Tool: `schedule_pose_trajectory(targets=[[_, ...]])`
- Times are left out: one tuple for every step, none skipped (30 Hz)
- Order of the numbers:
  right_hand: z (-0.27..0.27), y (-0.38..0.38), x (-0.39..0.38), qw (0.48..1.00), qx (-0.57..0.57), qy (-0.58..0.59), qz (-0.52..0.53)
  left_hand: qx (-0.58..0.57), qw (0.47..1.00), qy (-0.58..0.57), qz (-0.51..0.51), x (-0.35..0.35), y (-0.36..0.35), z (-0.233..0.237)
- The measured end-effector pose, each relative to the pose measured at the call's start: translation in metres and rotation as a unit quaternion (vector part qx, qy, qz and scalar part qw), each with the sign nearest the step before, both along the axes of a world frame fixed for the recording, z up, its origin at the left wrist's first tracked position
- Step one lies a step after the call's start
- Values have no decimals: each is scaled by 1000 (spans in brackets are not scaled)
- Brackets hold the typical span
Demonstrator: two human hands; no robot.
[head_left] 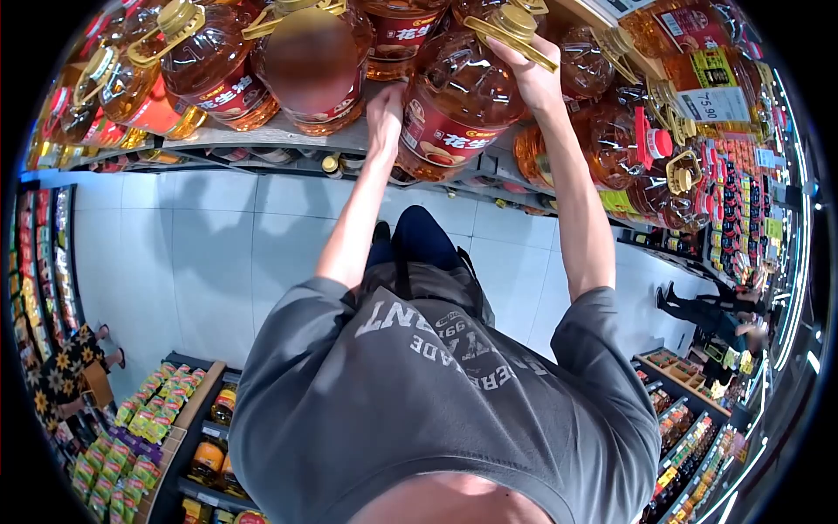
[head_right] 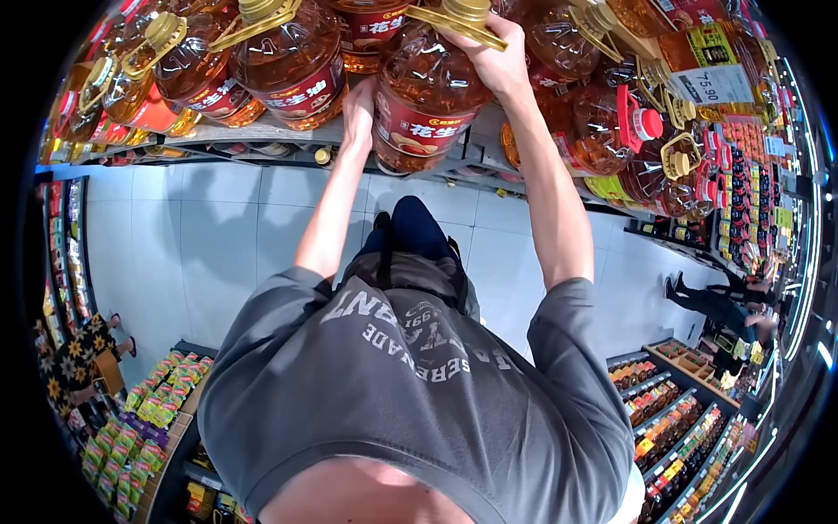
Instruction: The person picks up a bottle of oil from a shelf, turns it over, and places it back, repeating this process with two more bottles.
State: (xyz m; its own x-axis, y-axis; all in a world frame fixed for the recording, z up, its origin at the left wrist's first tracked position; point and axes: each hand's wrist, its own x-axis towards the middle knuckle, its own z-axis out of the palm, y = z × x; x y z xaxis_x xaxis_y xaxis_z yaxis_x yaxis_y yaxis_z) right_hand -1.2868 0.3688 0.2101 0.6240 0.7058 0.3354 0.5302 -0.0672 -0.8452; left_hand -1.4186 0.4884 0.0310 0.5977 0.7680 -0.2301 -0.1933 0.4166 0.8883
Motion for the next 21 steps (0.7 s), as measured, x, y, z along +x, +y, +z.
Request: schedule_pose_trajectory(targets=[[0, 0, 2, 1000, 4, -2, 4, 16, 999, 25, 12, -16, -11, 4], [-1, -1, 3, 1000, 9, 15, -5, 6, 998, 20, 62, -23, -20, -20], [-4, -3, 4, 999, 13, 35, -15, 11, 991, 68, 115, -34, -36, -25], [-6, -3, 5, 999, 29, 42, -9, -9, 989, 74, 125, -43, -50, -43], [-5, -5, 5, 999, 21, 33, -11, -31, 985, 94, 140, -47, -66, -58], [-8, -8, 8, 998, 19, 54, -18, -151, 979, 98, 92, -55, -77, -37], [-9, -9, 11, 997, 19, 73, -26, -267, 958, 99, 43, -61, -83, -16], [-11, -9, 12, 997, 21, 73, -24, -265, 958, 99, 44, -60, -83, -23], [-11, -10, 12, 996, 34, 78, -17, -339, 940, 27, -1, -57, -83, -37], [-11, -10, 11, 995, 47, 82, -9, -410, 910, -44, -47, -55, -82, -46], [-11, -10, 11, 995, 51, 83, -7, -406, 912, -44, -45, -52, -81, -55], [-10, -11, 10, 998, 45, 53, -13, -371, 924, -73, -54, -50, -80, -57], [-10, -12, 8, 999, 39, 22, -20, -336, 934, -101, -64, -49, -78, -59], [-10, -14, 8, 999, 41, 22, -18, -342, 931, -111, -65, -47, -77, -60], [-13, -17, 8, 997, 66, 28, -19, -339, 932, -113, -63, -47, -76, -60], [-14, -19, 9, 995, 92, 34, -20, -358, 922, -128, -73, -47, -74, -59], [-16, -19, 9, 995, 97, 31, -17, -374, 912, -145, -83, -46, -71, -57], [-15, -19, 8, 995, 95, 26, -21, -379, 904, -176, -91, -44, -70, -57], [-15, -20, 6, 995, 91, 21, -26, -374, 905, -177, -93, -43, -70, -57], [-15, -19, 4, 995, 96, 23, -13, -396, 897, -172, -90, -43, -71, -58], [-13, -16, 3, 997, 67, 21, -18, -418, 889, -168, -87, -43, -72, -56]])
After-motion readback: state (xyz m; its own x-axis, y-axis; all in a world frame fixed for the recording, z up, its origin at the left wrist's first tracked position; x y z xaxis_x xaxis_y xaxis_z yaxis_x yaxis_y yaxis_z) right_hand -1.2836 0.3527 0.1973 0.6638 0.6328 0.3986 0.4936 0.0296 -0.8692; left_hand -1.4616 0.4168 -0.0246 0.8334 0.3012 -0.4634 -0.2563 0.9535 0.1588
